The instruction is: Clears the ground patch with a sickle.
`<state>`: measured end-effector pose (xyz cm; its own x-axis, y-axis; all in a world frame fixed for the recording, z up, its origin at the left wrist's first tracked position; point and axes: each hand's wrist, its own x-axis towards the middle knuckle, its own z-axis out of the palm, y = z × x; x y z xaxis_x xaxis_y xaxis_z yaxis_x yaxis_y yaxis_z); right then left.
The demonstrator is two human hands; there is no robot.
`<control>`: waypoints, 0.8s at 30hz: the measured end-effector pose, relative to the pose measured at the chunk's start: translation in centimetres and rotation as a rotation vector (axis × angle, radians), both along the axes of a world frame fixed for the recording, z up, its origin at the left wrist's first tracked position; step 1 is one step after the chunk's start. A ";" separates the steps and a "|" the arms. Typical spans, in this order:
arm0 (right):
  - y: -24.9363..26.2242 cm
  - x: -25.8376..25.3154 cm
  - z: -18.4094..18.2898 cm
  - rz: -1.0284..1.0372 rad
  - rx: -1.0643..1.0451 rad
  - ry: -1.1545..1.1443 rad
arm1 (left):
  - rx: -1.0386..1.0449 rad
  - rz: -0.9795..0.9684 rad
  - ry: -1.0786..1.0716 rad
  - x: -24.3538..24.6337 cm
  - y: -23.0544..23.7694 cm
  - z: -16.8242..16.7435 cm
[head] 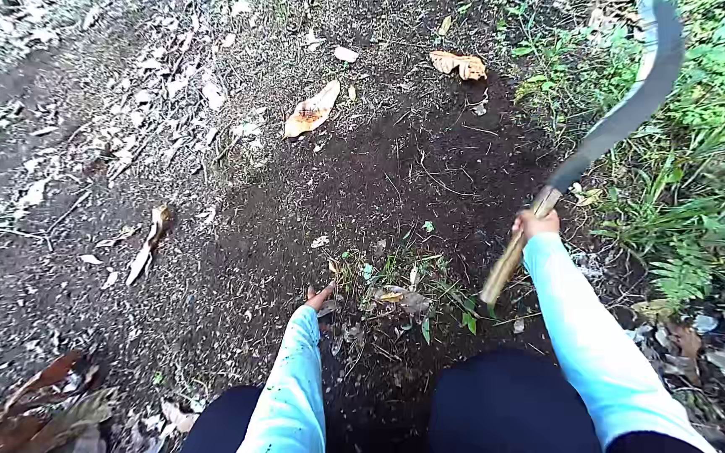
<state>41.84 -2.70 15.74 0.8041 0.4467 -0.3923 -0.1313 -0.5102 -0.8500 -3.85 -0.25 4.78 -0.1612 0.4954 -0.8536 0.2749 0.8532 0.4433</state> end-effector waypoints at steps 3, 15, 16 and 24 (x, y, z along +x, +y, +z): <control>-0.6 -2.1 -4.1 0.127 -0.167 -0.080 | 0.012 0.021 -0.007 -0.4 -0.2 -0.5; -8.0 -3.3 -5.9 0.469 -0.456 -0.056 | 0.113 0.040 0.120 0.2 0.2 0.2; -6.6 -3.4 -4.7 0.374 -0.370 -0.053 | 0.144 0.084 0.207 0.5 0.4 -0.9; -9.2 -2.9 -2.4 0.046 -0.001 0.021 | 0.587 -0.355 0.254 14.3 4.3 4.3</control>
<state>38.95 -11.89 13.38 0.7743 0.4830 -0.4088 -0.1249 -0.5167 -0.8470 10.40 4.09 9.07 -0.0633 0.9193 -0.3885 0.6463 0.3344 0.6859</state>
